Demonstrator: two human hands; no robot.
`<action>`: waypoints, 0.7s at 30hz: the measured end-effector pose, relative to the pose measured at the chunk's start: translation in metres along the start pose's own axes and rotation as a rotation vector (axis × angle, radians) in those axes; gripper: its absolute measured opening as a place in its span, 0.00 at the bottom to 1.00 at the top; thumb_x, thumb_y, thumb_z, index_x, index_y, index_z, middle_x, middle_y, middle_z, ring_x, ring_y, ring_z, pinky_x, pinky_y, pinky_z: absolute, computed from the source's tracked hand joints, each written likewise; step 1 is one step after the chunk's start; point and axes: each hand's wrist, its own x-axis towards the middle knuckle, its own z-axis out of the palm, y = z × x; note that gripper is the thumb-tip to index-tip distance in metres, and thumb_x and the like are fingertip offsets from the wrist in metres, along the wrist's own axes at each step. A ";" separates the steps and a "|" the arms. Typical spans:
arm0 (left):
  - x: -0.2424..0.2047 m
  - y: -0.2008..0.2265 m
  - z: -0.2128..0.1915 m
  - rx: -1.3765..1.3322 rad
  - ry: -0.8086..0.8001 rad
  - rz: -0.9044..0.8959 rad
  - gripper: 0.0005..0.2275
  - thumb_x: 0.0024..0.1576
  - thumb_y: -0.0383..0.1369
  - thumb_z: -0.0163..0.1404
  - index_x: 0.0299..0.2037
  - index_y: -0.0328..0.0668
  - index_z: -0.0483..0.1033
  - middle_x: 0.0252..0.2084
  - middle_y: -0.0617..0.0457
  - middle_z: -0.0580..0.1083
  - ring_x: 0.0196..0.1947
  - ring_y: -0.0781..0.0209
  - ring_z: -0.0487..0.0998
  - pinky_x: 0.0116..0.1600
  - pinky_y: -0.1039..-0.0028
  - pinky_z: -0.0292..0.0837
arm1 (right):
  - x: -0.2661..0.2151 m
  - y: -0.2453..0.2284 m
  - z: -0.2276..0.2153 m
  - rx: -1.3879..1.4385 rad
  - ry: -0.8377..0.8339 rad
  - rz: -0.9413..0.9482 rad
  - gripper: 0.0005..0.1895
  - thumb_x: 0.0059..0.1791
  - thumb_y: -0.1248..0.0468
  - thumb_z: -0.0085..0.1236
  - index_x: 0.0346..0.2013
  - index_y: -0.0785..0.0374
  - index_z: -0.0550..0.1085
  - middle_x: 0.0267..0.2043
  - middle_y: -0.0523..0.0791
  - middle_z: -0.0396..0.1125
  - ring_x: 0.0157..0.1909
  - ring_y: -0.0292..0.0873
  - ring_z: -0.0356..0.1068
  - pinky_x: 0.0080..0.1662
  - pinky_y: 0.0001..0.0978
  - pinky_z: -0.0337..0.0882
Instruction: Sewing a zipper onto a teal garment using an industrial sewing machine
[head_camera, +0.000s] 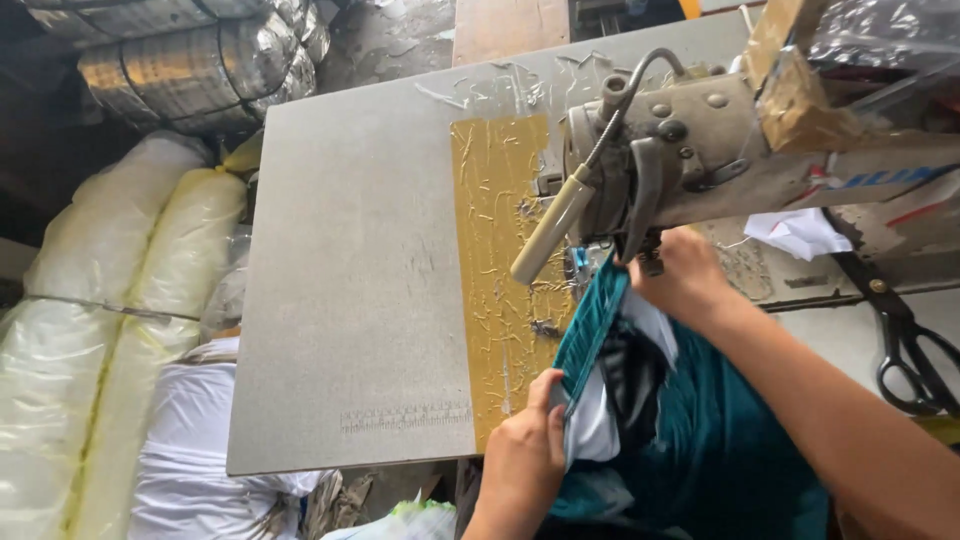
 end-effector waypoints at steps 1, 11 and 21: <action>0.000 -0.002 0.007 0.004 -0.009 -0.009 0.19 0.63 0.36 0.42 0.66 0.58 0.63 0.26 0.46 0.78 0.24 0.35 0.77 0.30 0.51 0.69 | 0.009 -0.004 0.000 0.007 -0.011 0.003 0.11 0.48 0.54 0.55 0.32 0.54 0.83 0.37 0.55 0.76 0.43 0.67 0.73 0.42 0.58 0.72; -0.012 0.008 0.023 0.130 0.102 0.053 0.27 0.65 0.33 0.45 0.75 0.42 0.53 0.17 0.52 0.69 0.13 0.51 0.70 0.22 0.59 0.66 | 0.093 -0.034 -0.012 0.154 0.184 -0.230 0.19 0.53 0.51 0.50 0.44 0.62 0.79 0.46 0.59 0.74 0.52 0.67 0.69 0.50 0.55 0.66; -0.039 -0.015 0.043 -0.335 0.082 -0.211 0.13 0.62 0.46 0.47 0.36 0.46 0.71 0.25 0.48 0.74 0.25 0.45 0.76 0.36 0.61 0.68 | 0.006 0.047 -0.006 0.170 0.448 -0.352 0.29 0.60 0.47 0.45 0.56 0.72 0.75 0.56 0.62 0.71 0.62 0.68 0.64 0.60 0.53 0.59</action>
